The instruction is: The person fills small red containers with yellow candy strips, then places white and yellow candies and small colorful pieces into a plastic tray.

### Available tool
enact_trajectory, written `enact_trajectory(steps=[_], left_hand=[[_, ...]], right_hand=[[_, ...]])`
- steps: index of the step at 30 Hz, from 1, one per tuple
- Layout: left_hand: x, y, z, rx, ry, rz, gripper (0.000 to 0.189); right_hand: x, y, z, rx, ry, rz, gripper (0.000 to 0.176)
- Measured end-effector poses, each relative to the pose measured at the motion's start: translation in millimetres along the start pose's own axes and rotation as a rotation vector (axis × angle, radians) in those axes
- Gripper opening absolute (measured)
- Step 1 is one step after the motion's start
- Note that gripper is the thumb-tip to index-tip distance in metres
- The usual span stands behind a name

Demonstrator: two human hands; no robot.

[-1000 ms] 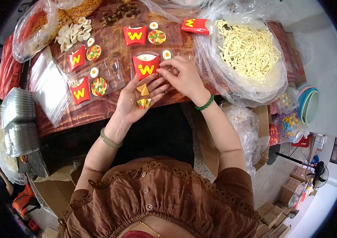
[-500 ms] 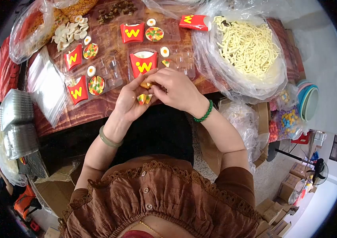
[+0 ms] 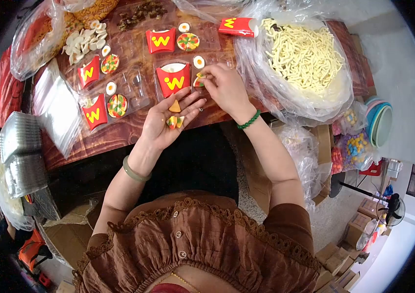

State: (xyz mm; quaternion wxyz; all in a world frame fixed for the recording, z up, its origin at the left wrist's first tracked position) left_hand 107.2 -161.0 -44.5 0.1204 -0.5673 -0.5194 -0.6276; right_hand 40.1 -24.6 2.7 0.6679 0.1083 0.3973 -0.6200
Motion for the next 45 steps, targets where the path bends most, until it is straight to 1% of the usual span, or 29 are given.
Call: enact_trajectory(steps=[1,2,4,8,10,11,13,14,16,17,18,20,21,22,24,25,27,29,30,31,32,33,34,35,37,41,43,44,45], left_hand=[[-0.4,0.1,-0.4,0.001,-0.005,-0.002,0.040],[-0.7,0.3,-1.3,0.003,-0.004,-0.004,0.040],[0.1,0.8,-1.6,0.002,-0.030,-0.003,0.040],[2.1,2.0,-0.2,-0.003,-0.036,-0.019,0.042],[3.7,4.8,0.7,-0.023,-0.064,-0.012,0.044],[4.0,5.9,-1.0,-0.018,-0.062,-0.014,0.044],[8.0,7.9,1.2,-0.069,-0.051,0.048,0.045],[7.6,7.1,2.5,-0.074,-0.051,0.046,0.045],[8.2,3.1,3.4,-0.042,-0.073,0.018,0.046],[12.2,3.3,5.2,-0.067,-0.041,0.045,0.041],[12.7,3.4,5.2,-0.068,-0.042,0.049,0.041],[5.2,3.5,5.4,-0.094,-0.101,-0.039,0.032],[4.3,3.1,5.3,-0.091,-0.097,-0.042,0.032],[4.7,2.0,4.5,-0.068,-0.152,-0.029,0.028],[3.8,0.1,5.0,-0.048,-0.210,-0.014,0.026],[0.6,-2.2,4.5,-0.016,-0.249,-0.034,0.025],[-2.5,-5.7,5.6,0.014,-0.288,-0.052,0.025],[-2.5,-7.9,5.8,0.033,-0.375,-0.043,0.025],[-0.1,-6.1,4.5,0.034,-0.376,-0.043,0.025],[1.6,-3.0,1.0,0.044,-0.321,-0.090,0.026],[1.2,-1.5,-1.2,0.053,-0.266,-0.137,0.027],[0.6,-2.3,-1.7,0.052,-0.267,-0.137,0.027],[-1.2,-3.7,-2.5,0.046,-0.204,-0.142,0.028],[-2.4,-4.8,-3.1,0.040,-0.140,-0.147,0.030],[-2.1,-4.5,-1.5,0.051,-0.145,-0.151,0.031],[-1.6,-3.5,-3.1,0.056,-0.150,-0.138,0.032],[-3.1,-3.8,-2.4,0.051,-0.142,-0.157,0.032],[-3.4,-4.8,-2.1,0.049,-0.133,-0.174,0.032],[-2.5,-5.4,-1.3,0.046,-0.133,-0.171,0.032]], right_hand=[[-2.1,-0.2,-0.7,-0.030,0.025,-0.047,0.018],[-0.3,1.6,-1.8,-0.031,0.024,-0.045,0.018],[3.0,8.1,3.5,-0.116,0.007,-0.006,0.017],[6.8,5.1,-3.0,-0.074,0.060,-0.039,0.014],[5.1,2.4,-4.6,0.026,-0.028,-0.078,0.016],[2.8,2.8,-1.4,0.022,-0.031,-0.075,0.016],[-2.3,5.4,25.2,0.029,-0.176,0.116,0.021],[-0.5,8.8,38.5,0.006,-0.304,0.210,0.022],[6.3,15.0,46.2,-0.143,-0.224,0.311,0.021],[7.3,13.9,45.7,-0.141,-0.249,0.364,0.018],[3.7,13.1,45.9,-0.142,-0.246,0.362,0.018],[-9.7,9.2,46.3,-0.143,-0.262,0.296,0.015],[-16.3,8.7,48.9,-0.158,-0.245,0.264,0.011],[-19.0,9.1,49.2,-0.158,-0.248,0.267,0.011],[-19.2,11.4,45.0,-0.042,-0.348,0.346,0.009],[-19.1,13.4,45.5,-0.041,-0.346,0.345,0.009],[-9.5,25.1,27.0,0.423,-0.600,0.395,0.008],[-9.5,25.0,21.0,0.422,-0.663,0.362,0.009],[-9.3,23.1,17.5,0.418,-0.727,0.331,0.009],[-6.0,21.1,11.8,0.417,-0.728,0.331,0.009],[-7.1,16.0,2.0,0.389,-0.613,0.226,0.008],[-9.4,12.0,-4.2,0.360,-0.498,0.122,0.008],[-6.4,11.1,-6.5,0.358,-0.477,0.073,0.007],[-0.8,12.3,-7.7,0.357,-0.476,0.072,0.007],[1.9,12.3,-9.4,0.281,-0.241,-0.002,0.009],[1.3,14.6,-7.2,0.281,-0.126,0.011,0.011],[-1.7,12.1,3.1,0.204,0.016,0.089,0.013],[-0.9,12.8,1.2,0.207,0.020,0.085,0.013],[0.4,12.6,-1.3,0.205,0.011,0.037,0.013]])
Point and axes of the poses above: each hand's wrist, its own y-axis away from the middle knuckle, its own x-axis out of the palm, z = x × y, the point moved 6 cm from there along -y, towards the middle knuckle, and after that the axes turned 10 degrees about -z, right-handed, at the moved point
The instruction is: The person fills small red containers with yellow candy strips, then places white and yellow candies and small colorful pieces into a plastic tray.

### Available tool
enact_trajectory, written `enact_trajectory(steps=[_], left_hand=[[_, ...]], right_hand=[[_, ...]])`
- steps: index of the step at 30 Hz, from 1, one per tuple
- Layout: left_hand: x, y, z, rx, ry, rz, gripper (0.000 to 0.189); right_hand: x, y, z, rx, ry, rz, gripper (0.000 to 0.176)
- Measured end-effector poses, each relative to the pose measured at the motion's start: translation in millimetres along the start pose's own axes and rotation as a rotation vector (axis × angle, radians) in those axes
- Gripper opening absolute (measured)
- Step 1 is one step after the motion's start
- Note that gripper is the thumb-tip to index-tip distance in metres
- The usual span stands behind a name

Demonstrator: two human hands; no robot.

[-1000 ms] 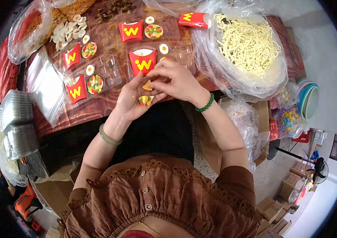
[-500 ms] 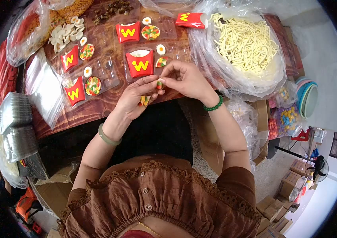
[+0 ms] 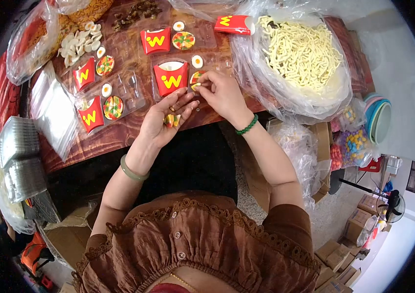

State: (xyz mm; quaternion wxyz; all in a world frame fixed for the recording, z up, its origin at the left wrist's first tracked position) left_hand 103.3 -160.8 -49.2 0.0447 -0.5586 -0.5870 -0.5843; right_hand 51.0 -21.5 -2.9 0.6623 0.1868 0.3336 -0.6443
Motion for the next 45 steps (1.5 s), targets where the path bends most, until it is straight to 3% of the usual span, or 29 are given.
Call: enact_trajectory(steps=[8,11,14,18,21,28,30,31,33,37,41,43,45], left_hand=[[7.5,6.5,-3.0,-0.019,0.057,-0.003,0.029],[7.9,3.7,-1.1,0.017,0.063,-0.009,0.030],[11.2,-3.7,5.6,0.002,0.046,0.087,0.030],[11.1,9.7,5.4,-0.025,0.046,0.054,0.030],[9.9,18.3,8.3,0.003,-0.015,-0.002,0.025],[-0.3,1.8,13.6,0.060,-0.164,0.016,0.018],[-1.3,0.0,19.6,0.010,-0.204,-0.020,0.019],[-0.5,0.0,19.0,0.008,-0.205,-0.019,0.019],[1.2,1.0,14.9,0.019,-0.144,-0.031,0.021],[0.4,1.4,10.8,0.044,-0.128,-0.077,0.026],[-0.7,-3.5,10.2,0.058,-0.101,-0.042,0.031],[-1.2,-3.5,10.9,0.056,-0.107,-0.033,0.031],[0.2,-2.9,10.6,0.055,-0.100,-0.044,0.032]], right_hand=[[-4.1,3.6,10.9,-0.228,-0.002,-0.132,0.016],[-15.5,18.5,57.2,-0.193,-0.277,0.144,0.018],[-4.2,28.5,66.5,-0.431,-0.174,0.238,0.018],[-8.9,27.0,58.5,-0.198,-0.281,0.253,0.014],[-13.7,23.7,38.9,0.048,-0.280,0.136,0.013],[-23.3,23.6,44.0,-0.265,-0.224,0.084,0.010],[-20.3,23.6,27.9,-0.051,-0.228,0.176,0.008],[-18.4,23.9,24.4,-0.050,-0.227,0.175,0.008],[-17.2,20.9,3.6,0.176,-0.418,0.051,0.005],[-15.9,8.0,-6.7,0.096,-0.253,-0.127,0.007],[-8.5,9.5,-7.6,0.111,-0.045,-0.041,0.010],[-10.2,8.5,5.3,-0.245,0.127,-0.111,0.012],[-12.4,6.5,3.7,-0.215,0.108,-0.076,0.012]])
Point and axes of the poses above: each hand's wrist, its own y-axis away from the middle knuckle, its own x-axis out of the palm, z = x × y, the point moved 6 cm from there along -y, towards the middle knuckle, and after that the axes turned 10 degrees about -z, right-handed, at the moved point
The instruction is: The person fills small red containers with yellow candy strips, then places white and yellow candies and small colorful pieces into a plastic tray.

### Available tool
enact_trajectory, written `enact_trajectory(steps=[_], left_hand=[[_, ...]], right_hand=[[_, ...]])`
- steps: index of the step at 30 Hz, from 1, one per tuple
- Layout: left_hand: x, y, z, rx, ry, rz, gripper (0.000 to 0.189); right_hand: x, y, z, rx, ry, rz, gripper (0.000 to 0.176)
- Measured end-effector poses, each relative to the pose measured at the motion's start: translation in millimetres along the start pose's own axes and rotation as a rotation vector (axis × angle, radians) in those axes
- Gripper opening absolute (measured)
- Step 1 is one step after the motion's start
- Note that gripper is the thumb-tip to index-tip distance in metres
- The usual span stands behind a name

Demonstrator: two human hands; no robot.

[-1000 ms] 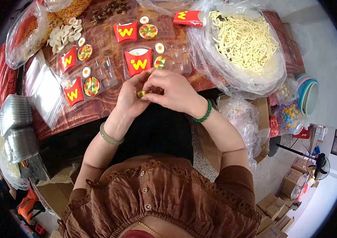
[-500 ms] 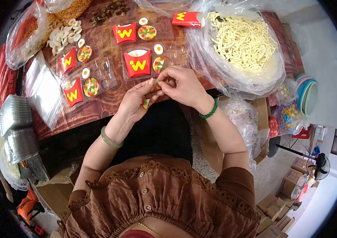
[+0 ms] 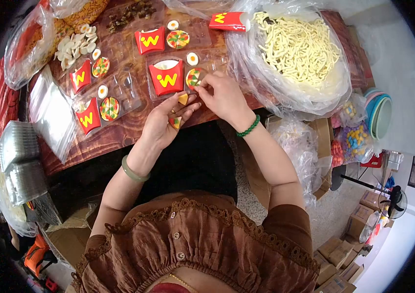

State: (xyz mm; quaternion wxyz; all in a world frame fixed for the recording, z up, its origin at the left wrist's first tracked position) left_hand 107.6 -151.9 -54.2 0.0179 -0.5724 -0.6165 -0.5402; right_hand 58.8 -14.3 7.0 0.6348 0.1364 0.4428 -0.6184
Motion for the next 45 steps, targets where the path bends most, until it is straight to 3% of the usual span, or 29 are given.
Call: enact_trajectory(steps=[5,11,17,19,21,24,26,27,30,34,40,43,45], left_hand=[[-1.0,0.4,-0.5,-0.016,-0.003,0.000,0.031],[-0.8,-1.4,-0.2,-0.011,-0.027,0.007,0.030],[4.6,2.2,-0.5,-0.070,-0.014,0.079,0.029],[10.1,1.2,-0.1,-0.079,-0.022,0.130,0.030],[11.9,1.6,1.1,-0.068,-0.109,0.098,0.032],[18.1,5.7,-5.8,-0.064,-0.122,0.061,0.034],[20.5,5.3,-8.9,-0.054,-0.084,0.087,0.035],[21.6,5.5,-10.0,-0.047,-0.051,0.113,0.036],[18.3,-0.5,-8.3,-0.038,-0.027,0.101,0.038],[16.2,-3.5,-9.5,-0.024,-0.020,0.086,0.039],[18.7,1.7,-10.3,-0.035,-0.014,0.064,0.039],[22.5,3.3,-12.8,-0.028,-0.012,0.078,0.044],[24.0,-0.6,-10.5,-0.045,0.088,0.113,0.047]], right_hand=[[-1.0,1.1,-8.9,0.144,-0.088,0.011,0.013],[1.2,0.8,-7.3,-0.008,0.060,0.003,0.013],[-9.4,-0.1,7.6,0.139,-0.200,0.055,0.014],[-11.4,-0.1,27.3,-0.062,-0.256,0.164,0.015],[-11.1,2.7,25.8,-0.059,-0.276,0.165,0.014],[-15.2,-0.1,25.0,0.054,-0.263,0.273,0.013],[-28.1,-5.5,9.9,0.193,-0.146,0.088,0.013],[-29.9,-10.1,6.4,0.016,-0.062,0.004,0.013],[-13.9,-10.2,-5.9,-0.165,0.164,0.066,0.014],[-11.6,-4.8,-1.6,-0.201,0.024,0.164,0.015],[-14.3,-9.1,-4.5,-0.134,-0.056,0.095,0.016],[-25.4,-5.8,28.4,-0.066,-0.337,0.142,0.016],[-20.0,0.9,43.3,-0.158,-0.298,0.220,0.015]])
Point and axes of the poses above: each hand's wrist, its own y-axis away from the middle knuckle, its own x-axis out of the palm, z = x × y, the point moved 6 cm from there along -y, towards the middle knuckle, and after that the axes turned 10 degrees about -z, right-handed, at the moved point
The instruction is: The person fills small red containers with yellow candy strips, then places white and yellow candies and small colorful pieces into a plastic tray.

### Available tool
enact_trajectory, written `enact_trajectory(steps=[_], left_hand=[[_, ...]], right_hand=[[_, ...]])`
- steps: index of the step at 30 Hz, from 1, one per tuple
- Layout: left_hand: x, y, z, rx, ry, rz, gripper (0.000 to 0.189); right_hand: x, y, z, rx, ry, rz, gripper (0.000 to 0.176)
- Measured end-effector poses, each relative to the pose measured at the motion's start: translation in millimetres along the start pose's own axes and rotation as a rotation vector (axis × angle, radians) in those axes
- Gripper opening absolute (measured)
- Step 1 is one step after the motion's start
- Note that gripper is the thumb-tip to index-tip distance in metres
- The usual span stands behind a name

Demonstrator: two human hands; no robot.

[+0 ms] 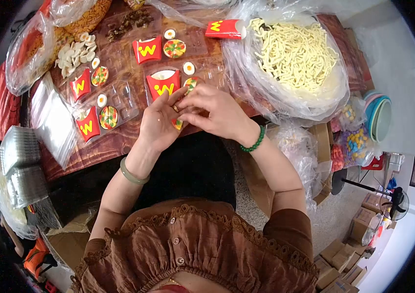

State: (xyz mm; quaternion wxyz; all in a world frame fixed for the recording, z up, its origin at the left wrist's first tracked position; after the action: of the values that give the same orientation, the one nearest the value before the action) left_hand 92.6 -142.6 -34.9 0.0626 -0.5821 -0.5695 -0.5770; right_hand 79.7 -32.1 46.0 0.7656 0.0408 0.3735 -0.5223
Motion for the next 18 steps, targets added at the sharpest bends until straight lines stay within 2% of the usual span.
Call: enact_trajectory(steps=[3,5,6,9,12,13,14,16,18], left_hand=[[12.7,3.5,-2.4,0.000,0.075,0.095,0.048],[15.0,3.9,-2.8,0.008,0.110,0.090,0.047],[13.8,4.6,-1.9,0.006,0.144,0.079,0.046],[3.6,3.4,-4.6,0.080,0.064,0.067,0.042],[-4.8,5.6,-8.9,0.094,0.013,0.030,0.040],[-8.1,4.4,-9.7,0.099,-0.002,0.009,0.040],[-9.5,3.9,-9.5,0.099,-0.002,0.011,0.040],[-11.6,2.8,-8.6,0.095,0.021,0.019,0.040],[-12.6,2.3,-8.3,0.097,0.021,0.018,0.041]], right_hand=[[8.4,1.8,6.7,-0.131,0.021,0.012,0.014],[12.6,6.8,-1.0,0.162,-0.141,0.117,0.013],[10.7,5.9,-0.1,0.162,-0.143,0.119,0.013],[-14.7,-3.8,-19.5,0.281,-0.081,-0.129,0.024],[-23.0,-11.3,-46.6,0.330,-0.029,-0.238,0.022],[-22.6,-14.6,-44.7,0.312,0.153,-0.209,0.017],[-16.2,-14.7,-50.7,0.311,0.155,-0.210,0.017],[-8.3,-14.2,-58.1,0.184,0.174,-0.344,0.014],[-4.0,-11.1,-58.7,0.198,0.229,-0.294,0.014]])
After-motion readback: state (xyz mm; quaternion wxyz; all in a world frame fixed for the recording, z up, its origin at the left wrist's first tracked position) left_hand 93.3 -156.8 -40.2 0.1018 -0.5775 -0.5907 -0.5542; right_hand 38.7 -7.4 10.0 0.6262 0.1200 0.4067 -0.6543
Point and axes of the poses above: each hand's wrist, its own y-axis away from the middle knuckle, its own x-axis out of the palm, z = x × y, the point moved 6 cm from there along -y, towards the middle knuckle, and after that the axes turned 10 degrees about -z, right-handed, at the moved point
